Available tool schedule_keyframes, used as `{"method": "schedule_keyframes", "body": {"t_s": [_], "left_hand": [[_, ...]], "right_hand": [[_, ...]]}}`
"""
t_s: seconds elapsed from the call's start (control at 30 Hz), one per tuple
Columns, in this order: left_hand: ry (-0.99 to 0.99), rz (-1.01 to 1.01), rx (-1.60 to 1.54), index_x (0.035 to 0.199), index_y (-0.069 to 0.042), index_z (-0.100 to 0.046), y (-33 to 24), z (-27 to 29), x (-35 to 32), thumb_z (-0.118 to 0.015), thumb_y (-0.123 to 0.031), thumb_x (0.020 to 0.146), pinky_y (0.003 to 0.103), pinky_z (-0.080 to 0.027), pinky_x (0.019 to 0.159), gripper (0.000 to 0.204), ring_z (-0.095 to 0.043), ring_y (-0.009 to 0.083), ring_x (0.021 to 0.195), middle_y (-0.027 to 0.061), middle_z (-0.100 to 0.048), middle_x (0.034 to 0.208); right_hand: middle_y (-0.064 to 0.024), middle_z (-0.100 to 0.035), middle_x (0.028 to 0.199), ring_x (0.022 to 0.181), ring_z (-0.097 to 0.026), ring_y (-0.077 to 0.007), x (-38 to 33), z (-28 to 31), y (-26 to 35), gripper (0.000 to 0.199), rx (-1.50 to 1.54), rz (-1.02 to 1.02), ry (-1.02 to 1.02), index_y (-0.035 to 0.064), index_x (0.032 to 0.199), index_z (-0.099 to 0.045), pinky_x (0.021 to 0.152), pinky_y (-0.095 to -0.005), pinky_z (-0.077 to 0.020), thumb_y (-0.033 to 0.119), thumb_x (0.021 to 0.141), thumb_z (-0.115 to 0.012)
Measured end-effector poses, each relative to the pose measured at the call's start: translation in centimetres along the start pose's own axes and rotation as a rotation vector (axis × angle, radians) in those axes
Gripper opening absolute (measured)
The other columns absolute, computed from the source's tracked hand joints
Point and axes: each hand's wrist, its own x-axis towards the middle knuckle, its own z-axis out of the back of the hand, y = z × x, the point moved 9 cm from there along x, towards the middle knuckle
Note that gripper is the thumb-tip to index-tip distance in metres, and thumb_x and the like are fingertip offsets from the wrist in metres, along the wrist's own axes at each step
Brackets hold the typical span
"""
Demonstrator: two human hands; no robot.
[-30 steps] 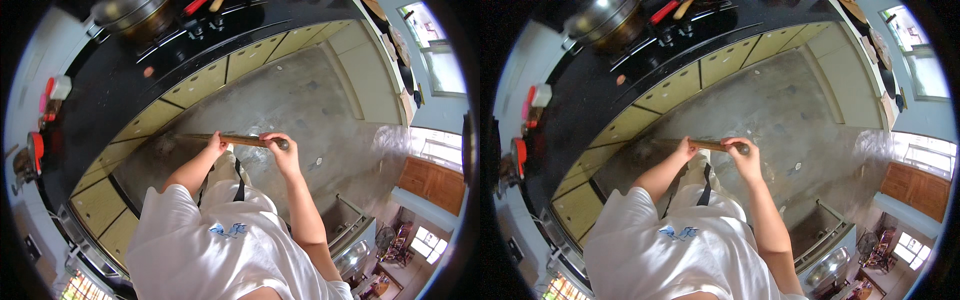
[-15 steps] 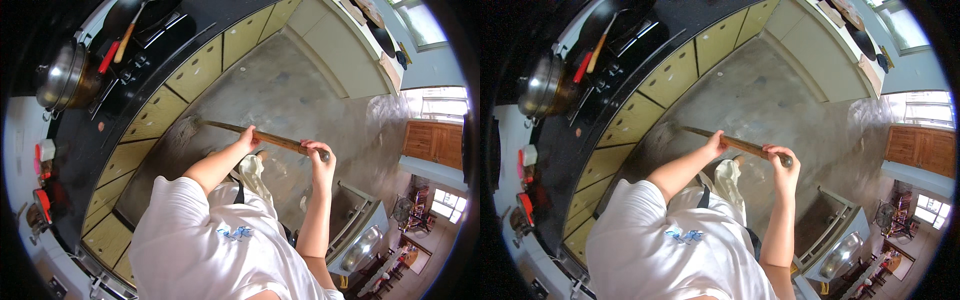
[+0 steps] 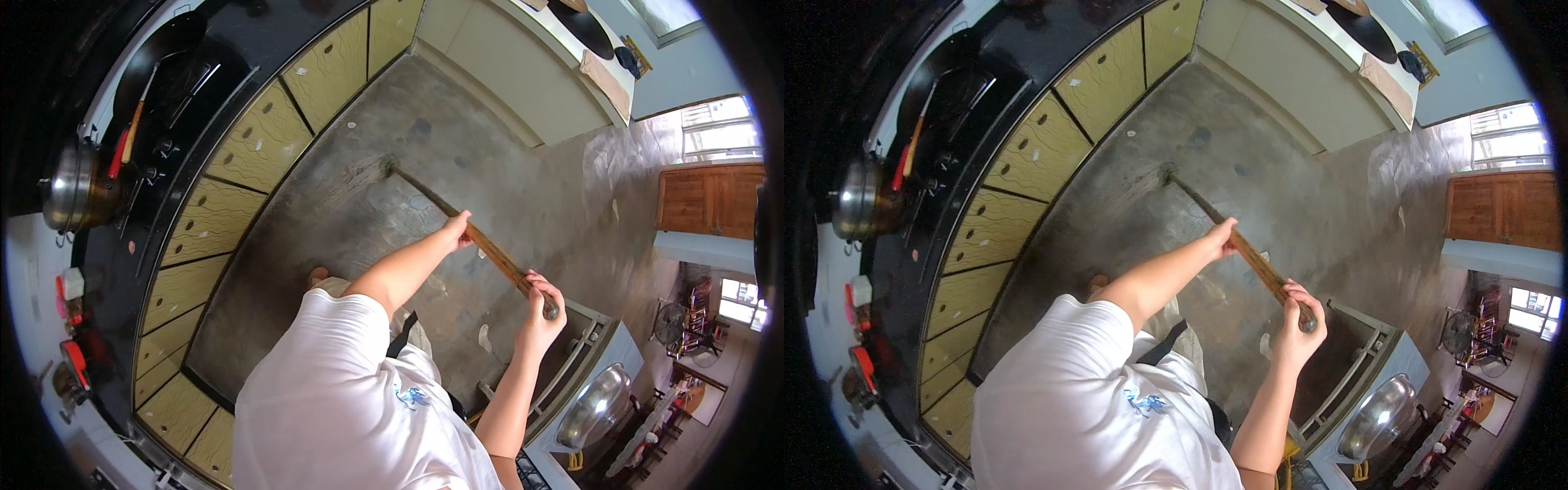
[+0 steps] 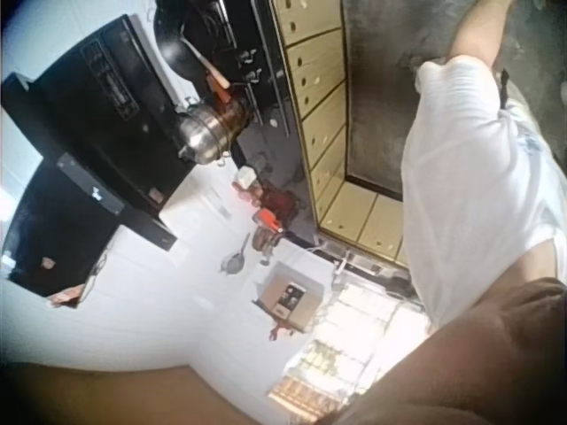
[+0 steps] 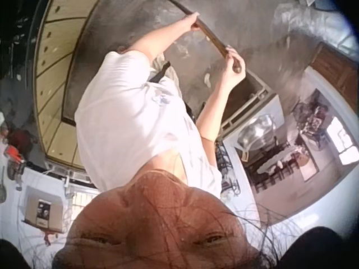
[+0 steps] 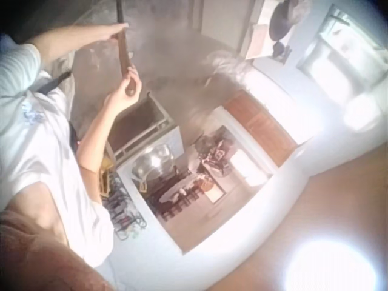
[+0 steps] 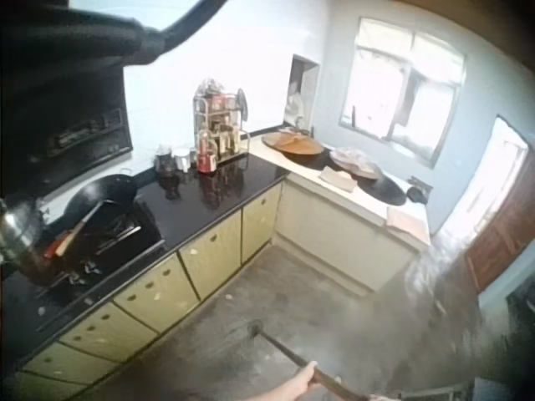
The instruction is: The person mops a concrete floor using a traditional string mop. They move through a cluttered room, sweeping the mop back and forth to clean the surface around furniture, a table, and a fan.
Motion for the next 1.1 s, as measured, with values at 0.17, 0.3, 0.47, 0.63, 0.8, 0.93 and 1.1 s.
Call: {"method": "schedule_keyframes", "body": {"t_s": [0.17,0.3,0.47,0.63,0.8,0.93,1.1], "left_hand": [[-0.018,0.021,0.105,0.086,-0.010,-0.050,3.2,-2.6,0.2,-0.058,-0.030,0.074,0.032,-0.052,0.058,0.025,-0.057,0.0162,0.066,0.0045,-0.055,0.076],[-0.011,0.084,0.147,0.078,-0.011,-0.051,5.8,-2.1,-1.8,-0.060,-0.023,0.068,0.031,-0.052,0.054,0.017,-0.055,0.0136,0.062,0.0021,-0.053,0.071],[-0.008,0.040,0.104,0.075,-0.011,-0.051,5.6,1.1,-6.0,-0.058,-0.021,0.069,0.029,-0.052,0.051,0.014,-0.054,0.0121,0.058,0.0015,-0.054,0.070],[-0.105,-0.068,0.022,0.079,-0.008,-0.052,6.3,9.2,-12.1,-0.059,-0.021,0.071,0.031,-0.053,0.051,0.017,-0.057,0.0140,0.062,0.0027,-0.056,0.075],[-0.177,-0.116,0.066,0.084,-0.007,-0.053,8.0,22.0,-17.2,-0.058,-0.022,0.072,0.031,-0.053,0.050,0.020,-0.058,0.0155,0.064,0.0045,-0.058,0.080],[-0.227,-0.125,0.027,0.086,-0.006,-0.052,10.3,30.9,-22.2,-0.057,-0.022,0.077,0.031,-0.053,0.048,0.019,-0.059,0.0162,0.064,0.0056,-0.058,0.080],[-0.324,-0.173,-0.222,0.089,-0.005,-0.052,15.3,39.6,-27.8,-0.058,-0.024,0.081,0.035,-0.054,0.053,0.022,-0.058,0.0191,0.065,0.0079,-0.057,0.081]], "right_hand": [[-0.0139,-0.061,0.086,0.093,-0.058,-0.0249,-1.7,2.6,0.1,0.005,-0.093,0.062,-0.062,-0.0054,0.078,-0.055,0.088,-0.0355,-0.0421,-0.007,0.079,-0.050],[-0.0131,-0.062,0.084,0.090,-0.059,-0.0237,-4.0,4.0,0.0,0.005,-0.118,0.059,-0.077,-0.0059,0.078,-0.056,0.087,-0.0354,-0.0430,-0.004,0.079,-0.052],[-0.0131,-0.062,0.082,0.086,-0.059,-0.0242,-6.5,3.5,1.8,0.004,-0.040,0.104,-0.004,-0.0055,0.076,-0.056,0.086,-0.0361,-0.0435,-0.003,0.078,-0.053],[-0.0136,-0.062,0.081,0.085,-0.059,-0.0234,-13.4,0.4,2.3,0.007,0.026,0.066,0.058,-0.0060,0.076,-0.056,0.086,-0.0353,-0.0439,-0.004,0.078,-0.050],[-0.0135,-0.061,0.081,0.085,-0.059,-0.0231,-23.9,-5.1,1.1,0.006,0.081,0.054,0.144,-0.0061,0.075,-0.055,0.086,-0.0351,-0.0436,-0.005,0.078,-0.050],[-0.0140,-0.061,0.081,0.086,-0.059,-0.0238,-30.3,-7.9,0.2,0.005,0.095,0.049,0.242,-0.0060,0.075,-0.055,0.086,-0.0357,-0.0435,-0.004,0.078,-0.051],[-0.0153,-0.061,0.081,0.085,-0.059,-0.0249,-36.1,-10.5,-0.8,0.006,0.147,0.006,0.485,-0.0054,0.075,-0.056,0.085,-0.0369,-0.0440,-0.002,0.078,-0.052]]}}
